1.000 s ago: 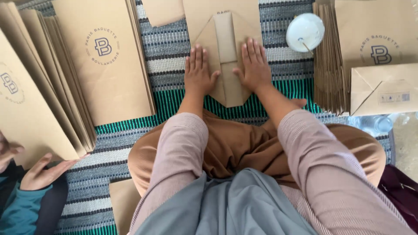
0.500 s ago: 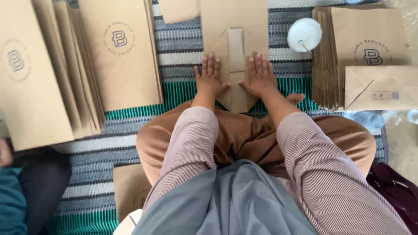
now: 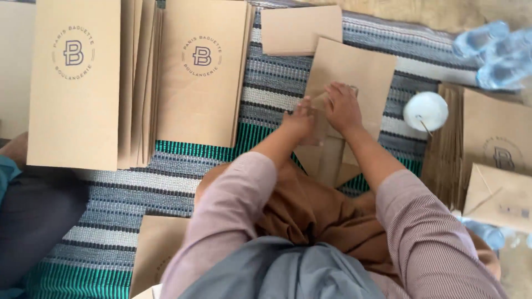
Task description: The person sits on the floor and assembles a flat brown paper bag by folding the bottom flaps and creasing the edges. They then use a small brush to apply white adhesive to the bag's flaps and press them together to secure the structure.
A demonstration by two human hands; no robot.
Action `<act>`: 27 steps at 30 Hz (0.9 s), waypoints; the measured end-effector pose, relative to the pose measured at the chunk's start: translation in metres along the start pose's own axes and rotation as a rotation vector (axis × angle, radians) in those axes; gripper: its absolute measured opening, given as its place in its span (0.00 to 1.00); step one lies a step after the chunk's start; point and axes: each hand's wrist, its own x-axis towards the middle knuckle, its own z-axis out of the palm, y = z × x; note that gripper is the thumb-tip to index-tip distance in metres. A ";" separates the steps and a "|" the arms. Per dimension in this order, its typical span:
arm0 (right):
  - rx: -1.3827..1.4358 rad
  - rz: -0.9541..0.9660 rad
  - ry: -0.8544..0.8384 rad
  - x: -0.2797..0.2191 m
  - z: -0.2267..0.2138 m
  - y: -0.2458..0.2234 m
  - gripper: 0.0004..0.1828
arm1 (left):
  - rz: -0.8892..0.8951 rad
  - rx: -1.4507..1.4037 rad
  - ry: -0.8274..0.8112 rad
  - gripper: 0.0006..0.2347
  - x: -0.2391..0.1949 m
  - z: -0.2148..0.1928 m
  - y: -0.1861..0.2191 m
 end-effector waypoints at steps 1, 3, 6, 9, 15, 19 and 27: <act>0.002 -0.019 -0.013 0.021 0.010 -0.001 0.22 | -0.017 -0.016 0.002 0.50 -0.011 -0.010 -0.016; 0.066 -0.012 -0.066 0.070 0.030 -0.004 0.24 | -0.080 0.198 -0.018 0.53 -0.033 -0.035 -0.051; 0.077 -0.098 -0.145 0.110 0.027 -0.043 0.26 | -0.051 0.291 -0.073 0.56 -0.014 0.027 -0.114; -0.071 0.000 -0.311 0.147 0.028 -0.068 0.30 | -0.118 0.440 -0.008 0.33 -0.031 0.017 -0.086; -0.183 -0.147 -0.190 0.169 0.078 -0.031 0.31 | -0.119 0.582 -0.179 0.34 -0.005 0.031 -0.092; -0.288 -0.415 0.242 0.155 0.098 -0.012 0.24 | -0.117 0.612 -0.189 0.35 -0.004 0.034 -0.089; 0.524 -0.194 0.377 0.141 0.005 -0.084 0.06 | -0.115 0.675 -0.233 0.53 -0.014 0.016 -0.085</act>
